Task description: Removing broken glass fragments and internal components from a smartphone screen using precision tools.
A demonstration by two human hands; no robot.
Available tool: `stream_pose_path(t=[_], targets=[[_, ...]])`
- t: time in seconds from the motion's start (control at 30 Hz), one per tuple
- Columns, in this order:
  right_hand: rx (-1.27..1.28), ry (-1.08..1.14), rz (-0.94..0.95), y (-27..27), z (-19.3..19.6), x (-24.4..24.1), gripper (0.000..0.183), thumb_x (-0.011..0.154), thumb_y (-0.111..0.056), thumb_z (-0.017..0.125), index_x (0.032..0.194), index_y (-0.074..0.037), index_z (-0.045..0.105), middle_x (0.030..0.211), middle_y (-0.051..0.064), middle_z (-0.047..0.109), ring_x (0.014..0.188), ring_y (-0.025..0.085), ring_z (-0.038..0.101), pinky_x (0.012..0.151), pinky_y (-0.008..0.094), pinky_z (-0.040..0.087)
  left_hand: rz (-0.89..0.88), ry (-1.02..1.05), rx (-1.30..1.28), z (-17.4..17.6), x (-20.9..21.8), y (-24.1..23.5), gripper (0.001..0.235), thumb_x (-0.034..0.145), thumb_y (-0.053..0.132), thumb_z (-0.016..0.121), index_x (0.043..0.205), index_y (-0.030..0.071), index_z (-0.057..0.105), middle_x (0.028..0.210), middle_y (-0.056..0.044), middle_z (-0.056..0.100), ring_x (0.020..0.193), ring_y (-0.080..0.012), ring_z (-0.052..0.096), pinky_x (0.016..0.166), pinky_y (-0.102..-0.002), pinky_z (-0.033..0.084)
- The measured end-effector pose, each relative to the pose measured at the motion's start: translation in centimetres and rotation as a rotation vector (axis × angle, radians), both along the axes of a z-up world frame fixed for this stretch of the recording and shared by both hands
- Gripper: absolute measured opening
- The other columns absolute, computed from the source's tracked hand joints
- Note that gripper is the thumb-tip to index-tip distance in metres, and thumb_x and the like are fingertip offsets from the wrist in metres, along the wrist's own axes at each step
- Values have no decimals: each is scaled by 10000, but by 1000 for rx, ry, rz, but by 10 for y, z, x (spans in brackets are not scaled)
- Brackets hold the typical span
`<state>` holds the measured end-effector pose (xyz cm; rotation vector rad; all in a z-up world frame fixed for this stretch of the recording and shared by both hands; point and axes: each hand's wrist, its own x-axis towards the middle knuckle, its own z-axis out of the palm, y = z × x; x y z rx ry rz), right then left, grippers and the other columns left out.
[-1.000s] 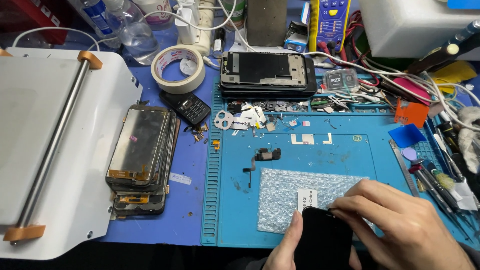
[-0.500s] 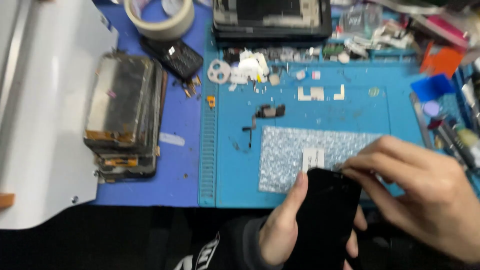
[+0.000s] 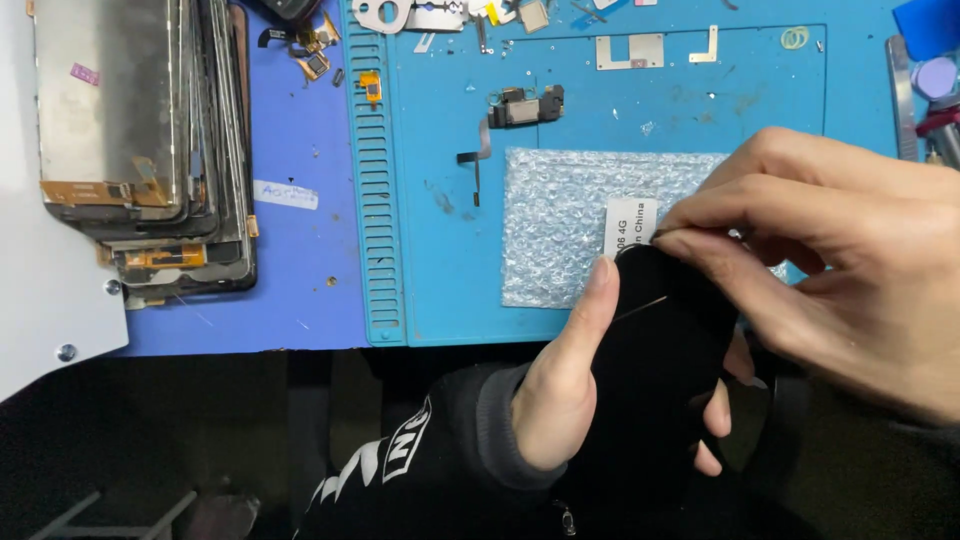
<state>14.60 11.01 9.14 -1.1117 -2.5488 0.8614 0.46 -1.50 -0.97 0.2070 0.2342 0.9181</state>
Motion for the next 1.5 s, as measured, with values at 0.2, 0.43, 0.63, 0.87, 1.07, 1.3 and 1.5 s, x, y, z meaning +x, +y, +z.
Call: stream_pose_path(t=[0.2, 0.43, 0.63, 0.87, 1.07, 1.3, 1.5], targets=[[-6, 21, 40, 5, -2, 0, 139, 875, 10, 739, 1012, -11, 747, 918, 61, 696, 787, 121, 745, 675, 247, 567, 26, -4, -43, 6, -1, 3, 925, 1134, 729, 83, 1327, -85, 478, 1067, -208, 556, 908, -262, 642, 805, -414, 590], [-58, -71, -12, 8, -17, 30, 134, 871, 4, 757, 998, -36, 768, 880, 51, 698, 774, 134, 684, 630, 249, 530, 86, -229, -137, -16, 10, -10, 825, 1236, 634, 67, 1420, -79, 438, 1193, -221, 536, 930, -238, 623, 831, -391, 613], [-104, -43, 5, 14, -25, 44, 134, 868, -6, 735, 977, -77, 767, 876, 29, 694, 778, 107, 687, 641, 228, 536, 83, -217, -132, -14, 8, -7, 828, 1227, 626, 62, 1426, -88, 430, 1186, -212, 542, 928, -231, 620, 831, -392, 615], [-131, -109, -12, 18, -29, 59, 137, 852, -45, 753, 970, -103, 793, 855, 20, 685, 670, 95, 644, 546, 226, 477, 47, -61, -86, -4, 3, -1, 869, 1163, 657, 66, 1431, -86, 428, 1171, -199, 531, 916, -231, 611, 817, -408, 600], [-159, -138, -57, 15, -27, 55, 138, 853, -46, 744, 961, -107, 804, 864, 23, 664, 659, 101, 647, 530, 237, 479, 22, 90, -34, 9, 2, 10, 879, 1125, 668, 81, 1426, -76, 440, 1173, -199, 524, 923, -237, 593, 803, -415, 594], [-130, -147, 5, 19, -26, 44, 128, 846, -52, 741, 954, -97, 793, 846, 27, 680, 653, 101, 658, 527, 232, 488, -11, 115, -53, 13, -2, 12, 910, 1117, 666, 57, 1429, -84, 467, 1155, -201, 527, 914, -235, 612, 811, -418, 595], [-155, -106, -12, 15, -26, 37, 109, 875, -50, 732, 962, -88, 786, 860, 31, 664, 685, 104, 680, 553, 225, 516, -60, 145, -30, 15, -8, 14, 966, 1087, 702, 40, 1330, -107, 510, 1011, -215, 584, 867, -267, 625, 795, -390, 589]])
